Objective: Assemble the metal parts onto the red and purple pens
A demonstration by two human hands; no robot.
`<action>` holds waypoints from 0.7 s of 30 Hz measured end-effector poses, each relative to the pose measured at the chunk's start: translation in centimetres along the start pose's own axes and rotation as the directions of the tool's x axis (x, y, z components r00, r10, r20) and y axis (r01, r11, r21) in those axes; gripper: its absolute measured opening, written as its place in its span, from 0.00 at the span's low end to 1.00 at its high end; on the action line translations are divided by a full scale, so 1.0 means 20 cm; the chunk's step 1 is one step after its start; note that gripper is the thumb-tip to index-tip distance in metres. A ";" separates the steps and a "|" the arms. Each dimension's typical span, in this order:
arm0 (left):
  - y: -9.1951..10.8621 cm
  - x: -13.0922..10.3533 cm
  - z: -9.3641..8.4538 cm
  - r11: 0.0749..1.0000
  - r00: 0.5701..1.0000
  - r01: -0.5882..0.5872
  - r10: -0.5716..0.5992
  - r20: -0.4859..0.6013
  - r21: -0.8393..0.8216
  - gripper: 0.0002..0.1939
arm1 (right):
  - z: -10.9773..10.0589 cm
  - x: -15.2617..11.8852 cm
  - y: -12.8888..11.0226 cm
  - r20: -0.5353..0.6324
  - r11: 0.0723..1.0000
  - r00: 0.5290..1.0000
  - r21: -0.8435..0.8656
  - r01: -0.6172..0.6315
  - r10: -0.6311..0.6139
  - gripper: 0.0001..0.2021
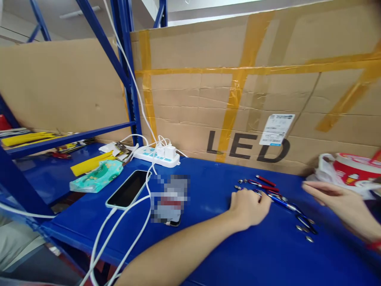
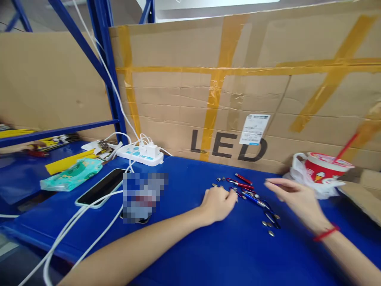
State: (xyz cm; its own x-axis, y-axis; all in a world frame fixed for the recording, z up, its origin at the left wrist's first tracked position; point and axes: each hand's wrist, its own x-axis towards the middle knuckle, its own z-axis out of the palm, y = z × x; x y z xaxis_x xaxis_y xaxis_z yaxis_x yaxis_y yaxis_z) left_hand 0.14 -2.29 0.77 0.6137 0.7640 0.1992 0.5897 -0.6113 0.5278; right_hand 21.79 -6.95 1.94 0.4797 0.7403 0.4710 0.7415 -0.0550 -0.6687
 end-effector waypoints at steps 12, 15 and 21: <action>-0.04 0.04 0.06 0.904 0.988 -0.132 0.086 -0.129 -0.407 0.21 | 0.07 -0.26 -0.29 0.155 0.836 0.894 0.451 0.314 -0.420 0.10; -0.03 0.04 0.06 0.865 0.984 -0.131 0.053 -0.172 -0.485 0.19 | 0.06 -0.28 -0.30 0.133 0.793 0.827 0.400 0.459 -0.546 0.08; -0.01 0.03 0.06 0.844 0.985 -0.136 0.059 -0.162 -0.519 0.19 | 0.08 -0.27 -0.25 0.074 0.835 0.852 0.258 0.486 -0.518 0.07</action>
State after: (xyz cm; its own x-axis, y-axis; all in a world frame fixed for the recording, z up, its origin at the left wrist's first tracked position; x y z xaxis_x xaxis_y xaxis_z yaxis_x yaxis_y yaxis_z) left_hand 1.03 -1.99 -0.25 0.5545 0.7497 0.3614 0.1415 -0.5128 0.8467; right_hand 14.71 -9.72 1.84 -0.0108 0.7091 0.7051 0.7309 0.4867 -0.4784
